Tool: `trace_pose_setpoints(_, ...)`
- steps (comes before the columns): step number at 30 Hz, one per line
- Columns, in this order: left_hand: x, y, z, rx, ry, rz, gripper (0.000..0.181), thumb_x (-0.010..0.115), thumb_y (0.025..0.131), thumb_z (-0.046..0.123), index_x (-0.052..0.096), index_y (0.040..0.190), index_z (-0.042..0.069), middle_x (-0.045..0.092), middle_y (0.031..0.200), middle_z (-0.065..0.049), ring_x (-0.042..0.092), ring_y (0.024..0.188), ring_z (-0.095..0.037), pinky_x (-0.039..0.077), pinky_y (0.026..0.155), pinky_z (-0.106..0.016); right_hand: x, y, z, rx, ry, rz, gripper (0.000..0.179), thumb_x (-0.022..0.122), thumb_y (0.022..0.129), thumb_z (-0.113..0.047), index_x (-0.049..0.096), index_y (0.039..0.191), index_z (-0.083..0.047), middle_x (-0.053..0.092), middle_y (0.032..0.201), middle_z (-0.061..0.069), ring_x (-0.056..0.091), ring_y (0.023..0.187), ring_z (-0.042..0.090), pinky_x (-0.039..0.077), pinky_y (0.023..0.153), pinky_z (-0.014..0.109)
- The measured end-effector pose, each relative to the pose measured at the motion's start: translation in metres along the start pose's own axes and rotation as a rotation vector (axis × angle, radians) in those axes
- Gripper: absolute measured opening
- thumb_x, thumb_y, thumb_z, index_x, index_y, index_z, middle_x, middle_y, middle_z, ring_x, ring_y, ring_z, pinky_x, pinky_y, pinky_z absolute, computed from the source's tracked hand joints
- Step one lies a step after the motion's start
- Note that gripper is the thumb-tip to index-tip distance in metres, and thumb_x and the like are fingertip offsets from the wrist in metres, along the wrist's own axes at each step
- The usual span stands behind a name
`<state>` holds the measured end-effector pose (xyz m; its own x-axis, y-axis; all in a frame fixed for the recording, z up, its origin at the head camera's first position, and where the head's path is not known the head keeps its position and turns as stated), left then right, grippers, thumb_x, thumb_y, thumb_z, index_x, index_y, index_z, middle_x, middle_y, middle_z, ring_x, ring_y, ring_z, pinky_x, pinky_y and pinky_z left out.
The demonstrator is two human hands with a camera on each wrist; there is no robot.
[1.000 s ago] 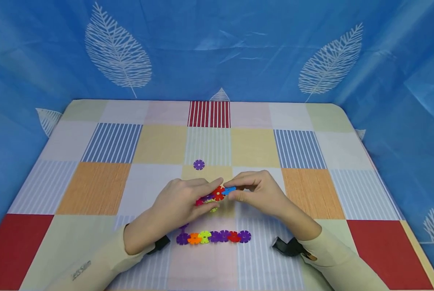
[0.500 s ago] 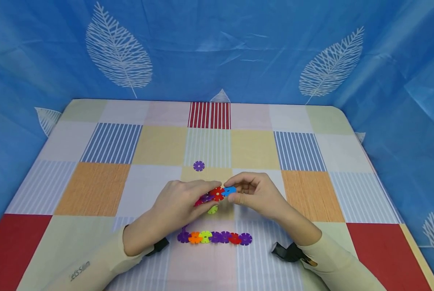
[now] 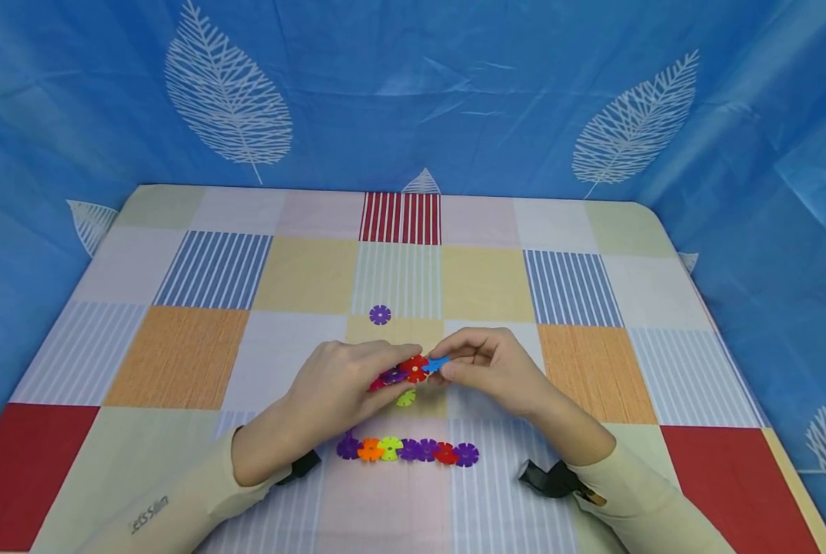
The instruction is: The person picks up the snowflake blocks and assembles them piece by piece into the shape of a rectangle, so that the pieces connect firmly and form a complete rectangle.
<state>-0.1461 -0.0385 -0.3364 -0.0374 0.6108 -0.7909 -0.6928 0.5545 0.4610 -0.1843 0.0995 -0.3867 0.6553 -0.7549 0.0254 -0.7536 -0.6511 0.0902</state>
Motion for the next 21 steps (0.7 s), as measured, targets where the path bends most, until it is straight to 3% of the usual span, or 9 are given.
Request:
trace_pose_setpoints(3, 0.0001, -0.0001, 0.0003, 0.001, -0.01, 0.0, 0.038, 0.079, 0.083, 0.03, 0.07, 0.114, 0.01, 0.072, 0.09, 0.002, 0.067, 0.07, -0.007, 0.052, 0.055, -0.02, -0.0004, 0.0, -0.0009, -0.008, 0.039, -0.002, 0.019, 0.065, 0.09, 0.001, 0.065, 0.107, 0.01, 0.071, 0.096, 0.017, 0.07, 0.082, 0.029, 0.058, 0.073, 0.04)
trace_pose_setpoints(9, 0.0001, -0.0002, -0.0011, -0.015, -0.005, -0.008, 0.039, 0.079, 0.083, 0.031, 0.07, 0.115, 0.01, 0.072, 0.09, 0.002, 0.068, 0.071, -0.008, 0.052, 0.056, -0.018, -0.0035, 0.0002, -0.0045, -0.04, 0.053, 0.024, 0.022, 0.069, 0.086, 0.001, 0.066, 0.106, 0.01, 0.071, 0.095, 0.013, 0.067, 0.078, 0.028, 0.057, 0.069, 0.026)
trace_pose_setpoints(15, -0.0002, -0.0005, -0.0025, -0.026, -0.002, -0.012, 0.04, 0.08, 0.083, 0.03, 0.07, 0.116, 0.011, 0.072, 0.091, 0.001, 0.068, 0.072, -0.008, 0.052, 0.057, -0.019, -0.0066, -0.0003, -0.0047, -0.046, 0.06, 0.042, 0.023, 0.069, 0.086, 0.002, 0.065, 0.107, 0.01, 0.071, 0.098, 0.013, 0.068, 0.082, 0.021, 0.057, 0.072, 0.027)
trace_pose_setpoints(21, -0.0011, -0.0004, -0.0017, -0.013, -0.005, -0.001, 0.039, 0.08, 0.083, 0.03, 0.071, 0.115, 0.011, 0.072, 0.091, 0.002, 0.068, 0.073, -0.008, 0.052, 0.057, -0.019, -0.0087, -0.0004, -0.0039, -0.042, 0.071, 0.06, 0.025, 0.071, 0.084, 0.005, 0.064, 0.107, 0.011, 0.07, 0.101, 0.016, 0.068, 0.085, 0.029, 0.058, 0.076, 0.033)
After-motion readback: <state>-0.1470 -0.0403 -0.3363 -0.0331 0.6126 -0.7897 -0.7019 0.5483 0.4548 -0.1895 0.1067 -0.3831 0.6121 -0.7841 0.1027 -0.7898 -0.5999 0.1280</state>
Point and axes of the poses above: each hand's wrist, its own y-axis towards the middle knuckle, its own x-axis out of the palm, z = x × y, the point moved 9 cm from there along y, towards the middle knuckle
